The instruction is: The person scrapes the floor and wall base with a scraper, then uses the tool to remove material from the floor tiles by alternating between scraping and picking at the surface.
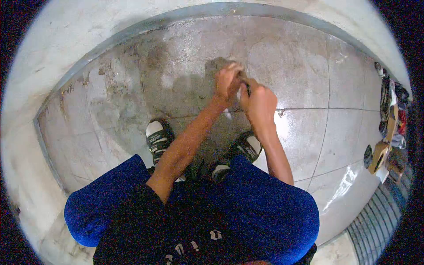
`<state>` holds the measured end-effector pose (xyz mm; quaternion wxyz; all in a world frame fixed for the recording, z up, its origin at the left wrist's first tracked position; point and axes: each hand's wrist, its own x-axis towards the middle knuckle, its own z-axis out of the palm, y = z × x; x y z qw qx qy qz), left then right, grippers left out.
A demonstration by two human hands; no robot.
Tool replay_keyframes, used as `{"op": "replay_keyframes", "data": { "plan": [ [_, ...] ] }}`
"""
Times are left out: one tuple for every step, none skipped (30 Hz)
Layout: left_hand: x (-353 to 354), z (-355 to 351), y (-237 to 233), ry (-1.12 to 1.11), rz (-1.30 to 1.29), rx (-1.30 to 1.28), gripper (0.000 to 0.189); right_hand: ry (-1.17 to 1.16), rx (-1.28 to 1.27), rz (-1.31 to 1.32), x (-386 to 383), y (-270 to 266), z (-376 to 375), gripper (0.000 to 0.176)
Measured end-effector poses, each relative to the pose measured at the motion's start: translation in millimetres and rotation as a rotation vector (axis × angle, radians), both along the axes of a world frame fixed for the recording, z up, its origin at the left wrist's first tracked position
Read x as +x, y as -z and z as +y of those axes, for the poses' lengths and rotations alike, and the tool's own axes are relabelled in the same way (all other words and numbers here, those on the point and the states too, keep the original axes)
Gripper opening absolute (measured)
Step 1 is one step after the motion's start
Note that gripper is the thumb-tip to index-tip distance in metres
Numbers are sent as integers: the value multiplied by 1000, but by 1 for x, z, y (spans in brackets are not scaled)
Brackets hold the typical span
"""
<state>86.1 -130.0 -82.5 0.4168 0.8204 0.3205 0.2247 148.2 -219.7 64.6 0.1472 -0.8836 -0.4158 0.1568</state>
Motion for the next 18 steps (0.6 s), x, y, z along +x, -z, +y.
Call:
{"op": "replay_keyframes", "data": {
  "plan": [
    [-3, -1, -7, 25, 0, -23, 23, -8, -4, 20, -2, -12, -1, 16],
    [-8, -15, -37, -42, -77, 53, 22, 4, 32, 30, -7, -20, -12, 18],
    [-17, -30, -41, -46, -57, 31, 22, 21, 24, 43, -15, -24, -25, 18],
    [-24, -43, -42, -53, -40, 10, 21, 35, 15, 53, -23, -27, -37, 18],
    [-26, -49, -39, -65, -28, -4, 20, 43, 15, 58, -26, -24, -41, 19],
    [-28, -54, -29, -74, -40, 45, 20, 21, -54, 51, -26, -16, -40, 19],
    [-32, -59, -18, -78, -49, 91, 20, 4, -127, 46, -29, -4, -41, 19],
    [-35, -63, -7, -76, -54, 133, 20, -8, -203, 45, -31, 5, -42, 19],
    [-32, -55, -1, -95, -52, 131, 21, -27, -203, 68, -29, 14, -38, 19],
    [-26, -41, 6, -106, -49, 123, 21, -38, -207, 94, -24, 24, -28, 19],
    [-21, -32, 12, -116, -44, 104, 22, -47, -222, 121, -19, 30, -23, 19],
    [-14, -19, 12, -80, -118, 110, 21, -32, -196, 88, -13, 34, -13, 18],
    [-4, 4, 7, -52, -200, 127, 21, -26, -158, 47, -7, 37, 3, 18],
    [-2, 14, 2, -25, -274, 146, 21, -22, -119, 13, -5, 36, 11, 18],
    [-4, 10, 1, -17, -143, 165, 21, -19, -98, 33, -4, 23, 11, 18],
    [-7, 4, -1, -9, -11, 189, 21, -15, -70, 53, -2, 5, 11, 18],
    [-10, -3, -5, 0, 121, 210, 21, -9, -45, 73, -2, -6, 8, 18],
    [-15, -13, -11, -6, 94, 156, 22, 1, -95, 91, -7, -10, 1, 19]
  ]
}}
